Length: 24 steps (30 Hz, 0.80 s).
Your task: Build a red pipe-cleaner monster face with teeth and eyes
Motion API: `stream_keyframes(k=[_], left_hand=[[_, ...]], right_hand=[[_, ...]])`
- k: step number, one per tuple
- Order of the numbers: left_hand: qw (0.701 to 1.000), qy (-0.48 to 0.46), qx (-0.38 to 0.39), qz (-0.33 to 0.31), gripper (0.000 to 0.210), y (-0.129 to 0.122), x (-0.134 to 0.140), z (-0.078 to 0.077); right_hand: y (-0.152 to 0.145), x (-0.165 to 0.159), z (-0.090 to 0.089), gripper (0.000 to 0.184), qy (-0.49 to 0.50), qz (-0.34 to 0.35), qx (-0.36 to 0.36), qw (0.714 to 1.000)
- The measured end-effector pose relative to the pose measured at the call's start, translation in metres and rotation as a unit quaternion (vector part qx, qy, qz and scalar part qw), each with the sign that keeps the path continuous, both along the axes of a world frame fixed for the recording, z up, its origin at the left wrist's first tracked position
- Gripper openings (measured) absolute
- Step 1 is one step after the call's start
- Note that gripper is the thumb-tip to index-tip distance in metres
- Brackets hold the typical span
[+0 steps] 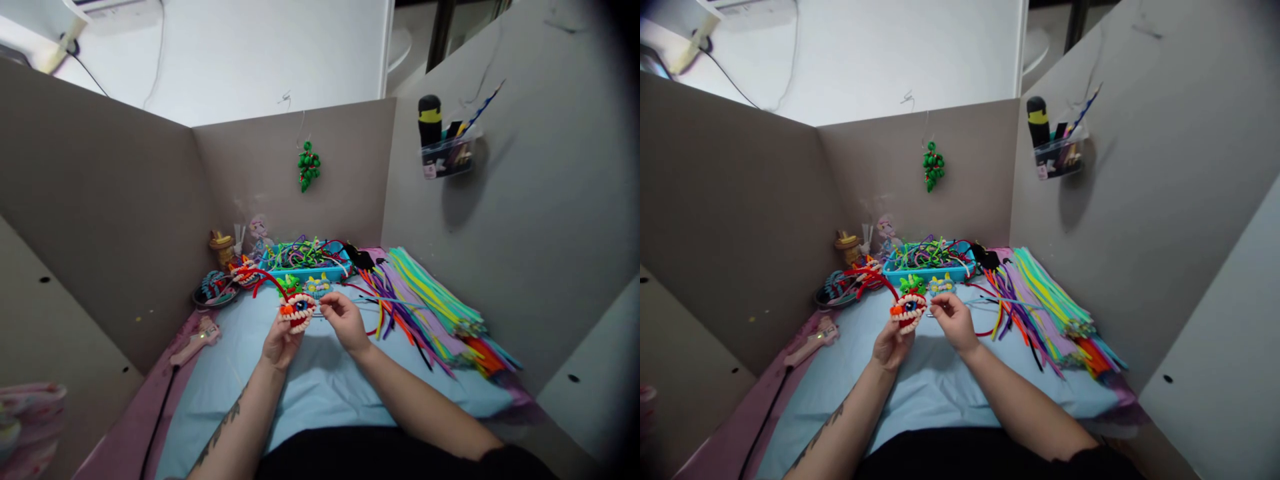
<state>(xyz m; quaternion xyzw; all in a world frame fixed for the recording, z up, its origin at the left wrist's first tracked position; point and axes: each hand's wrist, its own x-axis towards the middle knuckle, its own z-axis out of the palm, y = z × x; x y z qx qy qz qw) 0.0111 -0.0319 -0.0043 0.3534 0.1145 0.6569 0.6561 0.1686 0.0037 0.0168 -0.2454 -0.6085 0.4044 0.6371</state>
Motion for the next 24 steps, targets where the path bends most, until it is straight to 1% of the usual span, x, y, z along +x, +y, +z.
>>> stream_keyframes(k=[3, 5, 9, 12, 17, 20, 24], left_hand=[[1.0, -0.009, -0.002, 0.004, 0.048, -0.001, 0.001, 0.002], [1.0, -0.003, -0.005, 0.008, 0.049, -0.001, 0.001, 0.002], [1.0, 0.005, -0.01, 0.023, 0.048, 0.0, 0.002, 0.002], [1.0, 0.005, -0.012, 0.022, 0.048, 0.0, 0.003, 0.002], [1.0, 0.005, -0.012, 0.011, 0.05, -0.001, 0.006, 0.006], [1.0, 0.014, -0.01, 0.009, 0.051, -0.001, 0.007, 0.008], [1.0, 0.012, -0.018, 0.019, 0.049, 0.0, 0.006, 0.005]], right_hand=[[-0.004, 0.003, 0.0, 0.007, -0.049, -0.037, 0.073, 0.995], [-0.007, 0.003, -0.001, 0.006, -0.089, -0.055, 0.115, 0.988], [-0.012, -0.001, -0.005, 0.008, -0.129, -0.085, 0.169, 0.973], [-0.012, -0.003, -0.007, 0.008, -0.136, -0.096, 0.186, 0.968], [-0.012, -0.003, -0.004, 0.007, -0.148, -0.119, 0.201, 0.961], [-0.013, -0.003, -0.005, 0.009, -0.16, -0.13, 0.208, 0.956], [-0.013, -0.003, -0.008, 0.011, -0.181, -0.146, 0.226, 0.946]])
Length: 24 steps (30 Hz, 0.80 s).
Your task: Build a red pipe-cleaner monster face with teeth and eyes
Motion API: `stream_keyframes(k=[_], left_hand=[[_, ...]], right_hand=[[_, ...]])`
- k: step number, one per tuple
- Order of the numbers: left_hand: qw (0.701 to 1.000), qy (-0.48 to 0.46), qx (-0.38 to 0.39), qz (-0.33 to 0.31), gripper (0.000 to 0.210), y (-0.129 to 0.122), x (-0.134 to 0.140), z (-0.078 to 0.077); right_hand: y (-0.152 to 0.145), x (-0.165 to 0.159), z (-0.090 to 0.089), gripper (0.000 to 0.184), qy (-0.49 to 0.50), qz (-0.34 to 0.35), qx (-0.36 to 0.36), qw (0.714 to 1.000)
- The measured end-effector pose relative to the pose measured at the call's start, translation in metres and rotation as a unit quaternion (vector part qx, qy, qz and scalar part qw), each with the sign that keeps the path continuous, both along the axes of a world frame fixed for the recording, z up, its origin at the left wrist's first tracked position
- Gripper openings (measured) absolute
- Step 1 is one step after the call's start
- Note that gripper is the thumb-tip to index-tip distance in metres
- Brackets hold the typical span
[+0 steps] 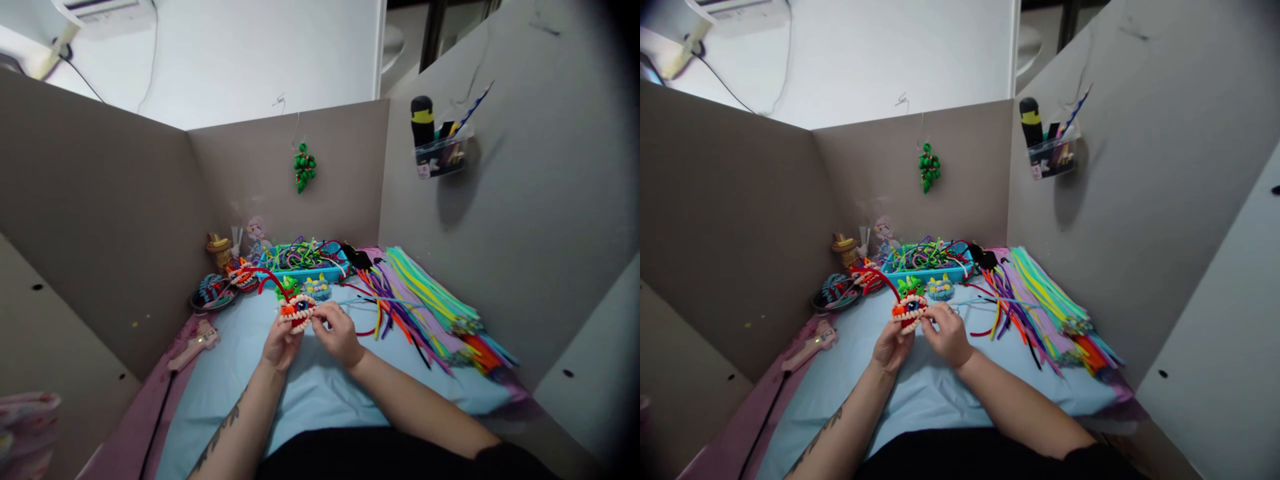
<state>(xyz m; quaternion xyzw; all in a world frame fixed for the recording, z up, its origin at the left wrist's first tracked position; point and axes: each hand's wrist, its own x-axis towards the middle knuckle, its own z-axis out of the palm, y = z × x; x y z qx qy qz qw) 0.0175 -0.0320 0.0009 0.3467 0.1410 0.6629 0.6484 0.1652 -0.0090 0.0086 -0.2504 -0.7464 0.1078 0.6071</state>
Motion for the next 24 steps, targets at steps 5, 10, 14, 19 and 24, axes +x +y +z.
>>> stream_keyframes(k=[5, 10, 14, 19, 24], left_hand=[[1.0, -0.001, -0.001, 0.003, 0.041, 0.0003, -0.0002, -0.0023], [1.0, -0.017, 0.002, 0.002, 0.042, -0.0007, 0.0015, -0.0006], [1.0, -0.021, -0.007, 0.003, 0.042, 0.0002, 0.0004, -0.0029], [0.999, -0.034, -0.011, 0.002, 0.042, 0.0011, -0.002, -0.0059], [0.999, -0.048, 0.006, -0.009, 0.041, 0.0042, -0.0053, -0.0097]], right_hand=[[0.0009, -0.0018, -0.0014, 0.011, 0.002, -0.013, 0.0, 1.0], [-0.0001, -0.0016, 0.0007, 0.011, 0.011, -0.012, 0.001, 1.0], [-0.0006, -0.0008, 0.002, 0.011, 0.014, -0.015, -0.012, 1.0], [-0.0003, -0.0005, 0.0029, 0.01, 0.015, 0.004, -0.014, 1.0], [0.0023, 0.0017, 0.0037, 0.006, 0.034, 0.053, -0.048, 0.997]])
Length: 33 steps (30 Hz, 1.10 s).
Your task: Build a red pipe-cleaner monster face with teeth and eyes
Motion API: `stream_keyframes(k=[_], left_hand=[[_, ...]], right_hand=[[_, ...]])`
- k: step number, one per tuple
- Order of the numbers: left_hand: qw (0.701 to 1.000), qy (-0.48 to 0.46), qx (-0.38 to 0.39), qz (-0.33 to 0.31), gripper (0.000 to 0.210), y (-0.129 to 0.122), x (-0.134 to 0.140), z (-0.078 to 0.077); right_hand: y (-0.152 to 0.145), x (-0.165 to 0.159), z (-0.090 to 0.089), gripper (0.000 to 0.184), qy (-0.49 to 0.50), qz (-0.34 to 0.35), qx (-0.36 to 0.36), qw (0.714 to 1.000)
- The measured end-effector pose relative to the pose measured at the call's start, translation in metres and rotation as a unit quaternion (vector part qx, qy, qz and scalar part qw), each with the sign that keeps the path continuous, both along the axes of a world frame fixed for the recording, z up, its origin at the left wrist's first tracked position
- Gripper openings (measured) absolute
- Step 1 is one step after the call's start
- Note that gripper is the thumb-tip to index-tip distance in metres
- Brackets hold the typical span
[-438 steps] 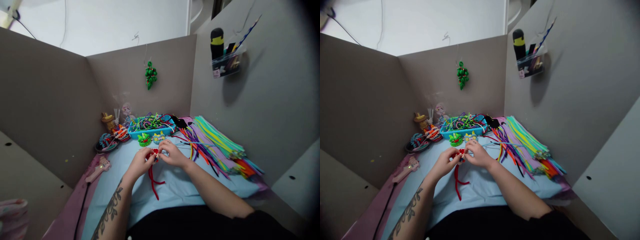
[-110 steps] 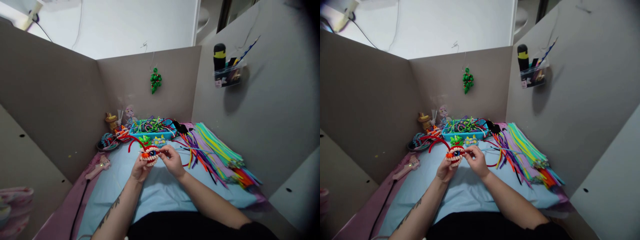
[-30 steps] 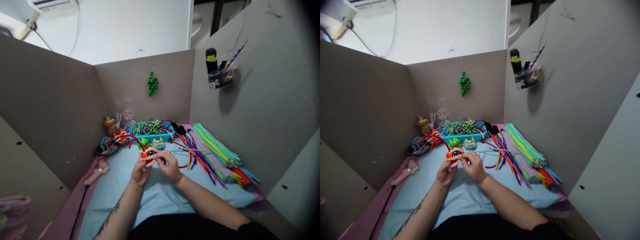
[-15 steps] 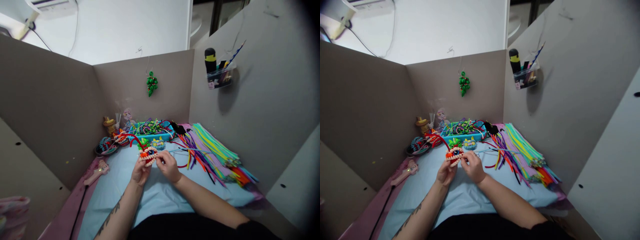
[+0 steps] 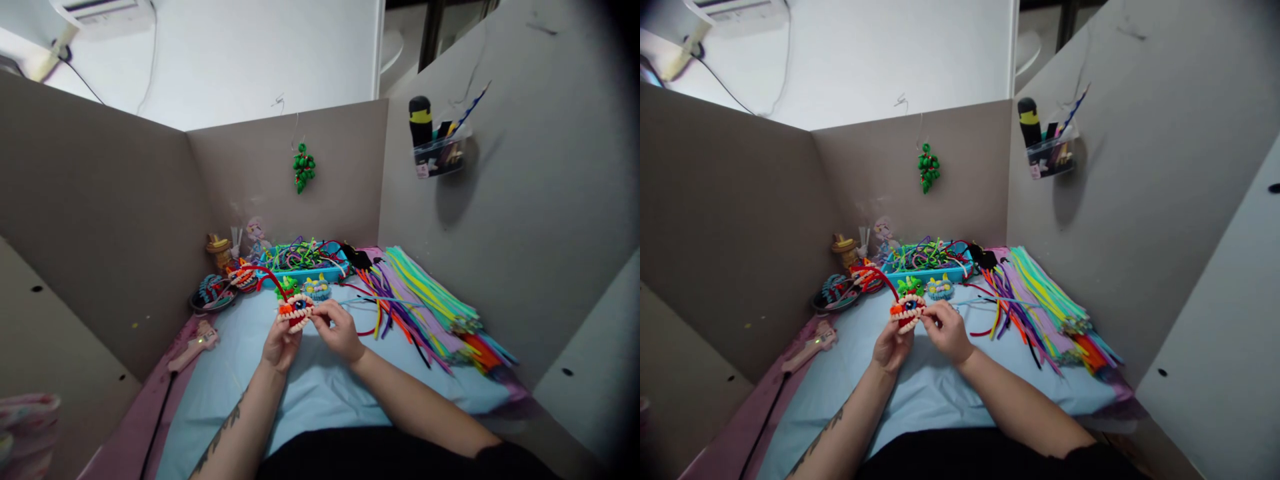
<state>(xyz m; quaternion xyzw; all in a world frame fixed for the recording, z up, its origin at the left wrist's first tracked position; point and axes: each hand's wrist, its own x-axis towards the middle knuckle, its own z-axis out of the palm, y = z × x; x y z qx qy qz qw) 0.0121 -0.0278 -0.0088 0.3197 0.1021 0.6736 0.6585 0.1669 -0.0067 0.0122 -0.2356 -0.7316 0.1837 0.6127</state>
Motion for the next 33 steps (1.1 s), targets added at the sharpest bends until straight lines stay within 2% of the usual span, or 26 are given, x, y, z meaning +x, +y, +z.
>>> stream_keyframes(k=[8, 13, 15, 16, 19, 21, 23, 26, 33], left_hand=[[0.999, -0.008, 0.039, -0.033, 0.038, 0.0, -0.003, -0.002], [0.999, 0.011, 0.024, -0.031, 0.039, 0.0, -0.003, -0.003], [0.999, 0.022, 0.018, -0.028, 0.04, 0.0, -0.003, -0.002], [0.999, 0.027, 0.017, -0.025, 0.041, 0.0, -0.003, -0.002], [0.999, 0.041, 0.016, -0.009, 0.042, 0.0, -0.002, -0.002], [0.998, 0.054, 0.013, 0.003, 0.044, 0.0, -0.002, -0.003], [0.998, 0.068, 0.002, 0.012, 0.046, 0.0, -0.002, -0.002], [0.996, 0.083, -0.009, 0.03, 0.048, -0.001, 0.001, 0.0], [0.993, 0.1, -0.006, 0.063, 0.048, -0.003, 0.01, 0.011]], right_hand=[[0.005, 0.002, 0.002, 0.013, 0.042, 0.011, -0.101, 0.994], [0.008, 0.001, 0.002, 0.013, 0.092, 0.083, -0.187, 0.974], [0.01, 0.0, 0.002, 0.018, 0.137, 0.151, -0.255, 0.945], [0.01, -0.001, 0.003, 0.022, 0.16, 0.192, -0.297, 0.922], [0.011, -0.003, 0.005, 0.031, 0.201, 0.311, -0.427, 0.824], [0.011, -0.003, 0.007, 0.031, 0.209, 0.369, -0.489, 0.762], [0.011, -0.002, 0.009, 0.03, 0.222, 0.402, -0.521, 0.72], [0.011, -0.001, 0.01, 0.03, 0.244, 0.408, -0.54, 0.695], [0.012, -0.005, 0.007, 0.03, 0.254, 0.375, -0.547, 0.704]])
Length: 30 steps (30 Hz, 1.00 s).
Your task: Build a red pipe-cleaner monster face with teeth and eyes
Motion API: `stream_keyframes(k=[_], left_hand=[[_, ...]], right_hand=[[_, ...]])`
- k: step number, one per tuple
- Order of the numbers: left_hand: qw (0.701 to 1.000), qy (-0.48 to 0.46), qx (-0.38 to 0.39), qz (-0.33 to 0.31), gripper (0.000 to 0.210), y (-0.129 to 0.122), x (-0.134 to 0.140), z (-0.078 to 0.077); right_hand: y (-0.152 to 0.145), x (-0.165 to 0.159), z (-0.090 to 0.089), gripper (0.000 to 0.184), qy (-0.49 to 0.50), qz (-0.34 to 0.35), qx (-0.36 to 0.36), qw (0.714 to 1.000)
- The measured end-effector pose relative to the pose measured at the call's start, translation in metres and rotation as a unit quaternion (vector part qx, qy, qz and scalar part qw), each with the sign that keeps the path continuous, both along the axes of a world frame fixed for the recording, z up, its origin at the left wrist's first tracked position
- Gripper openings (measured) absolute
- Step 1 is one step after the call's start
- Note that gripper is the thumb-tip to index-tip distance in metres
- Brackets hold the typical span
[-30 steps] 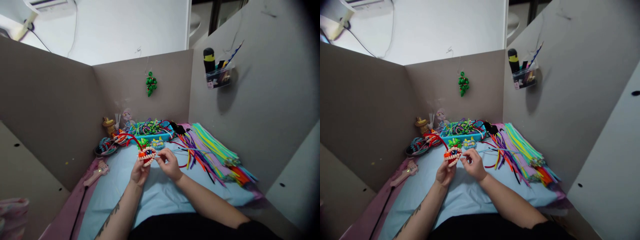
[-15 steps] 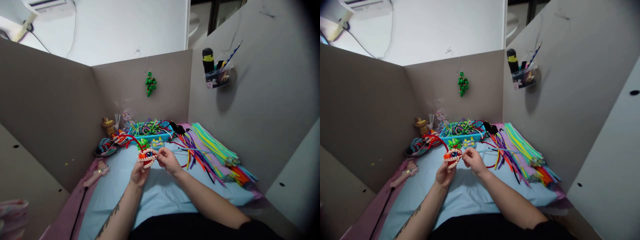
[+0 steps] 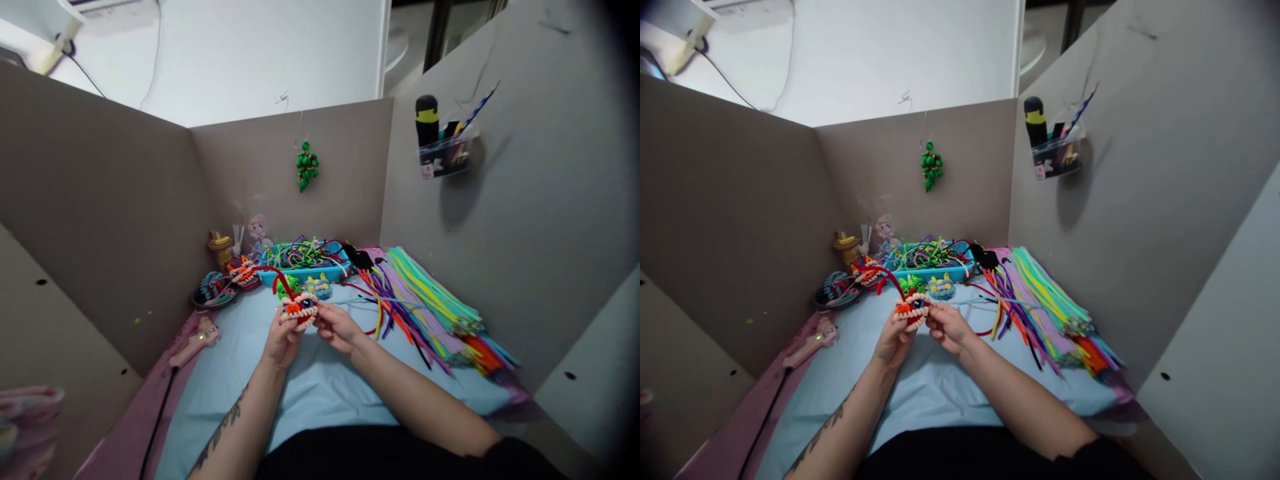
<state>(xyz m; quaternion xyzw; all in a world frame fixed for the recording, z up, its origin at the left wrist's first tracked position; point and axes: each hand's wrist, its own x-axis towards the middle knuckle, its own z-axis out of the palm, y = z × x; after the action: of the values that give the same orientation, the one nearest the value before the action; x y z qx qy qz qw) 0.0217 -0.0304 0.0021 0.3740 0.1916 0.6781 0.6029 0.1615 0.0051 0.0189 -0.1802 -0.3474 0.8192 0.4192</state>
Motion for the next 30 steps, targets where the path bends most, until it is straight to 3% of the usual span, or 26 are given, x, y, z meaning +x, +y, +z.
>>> stream_keyframes(k=[16, 21, 25, 30], left_hand=[[0.999, 0.001, -0.018, 0.042, 0.045, 0.001, 0.005, 0.003], [1.0, -0.005, 0.001, 0.017, 0.044, -0.003, 0.004, 0.008], [0.999, -0.015, 0.026, -0.025, 0.058, -0.005, 0.001, 0.012], [0.999, 0.012, 0.038, -0.025, 0.063, -0.004, -0.002, 0.011]], right_hand=[[0.005, -0.005, -0.015, 0.028, 0.016, -0.012, -0.044, 0.999], [0.006, -0.006, -0.017, 0.023, 0.018, -0.023, -0.051, 0.998], [0.006, -0.006, -0.016, 0.024, 0.02, -0.035, -0.091, 0.995], [0.005, -0.001, -0.013, 0.029, 0.046, -0.004, -0.101, 0.994]])
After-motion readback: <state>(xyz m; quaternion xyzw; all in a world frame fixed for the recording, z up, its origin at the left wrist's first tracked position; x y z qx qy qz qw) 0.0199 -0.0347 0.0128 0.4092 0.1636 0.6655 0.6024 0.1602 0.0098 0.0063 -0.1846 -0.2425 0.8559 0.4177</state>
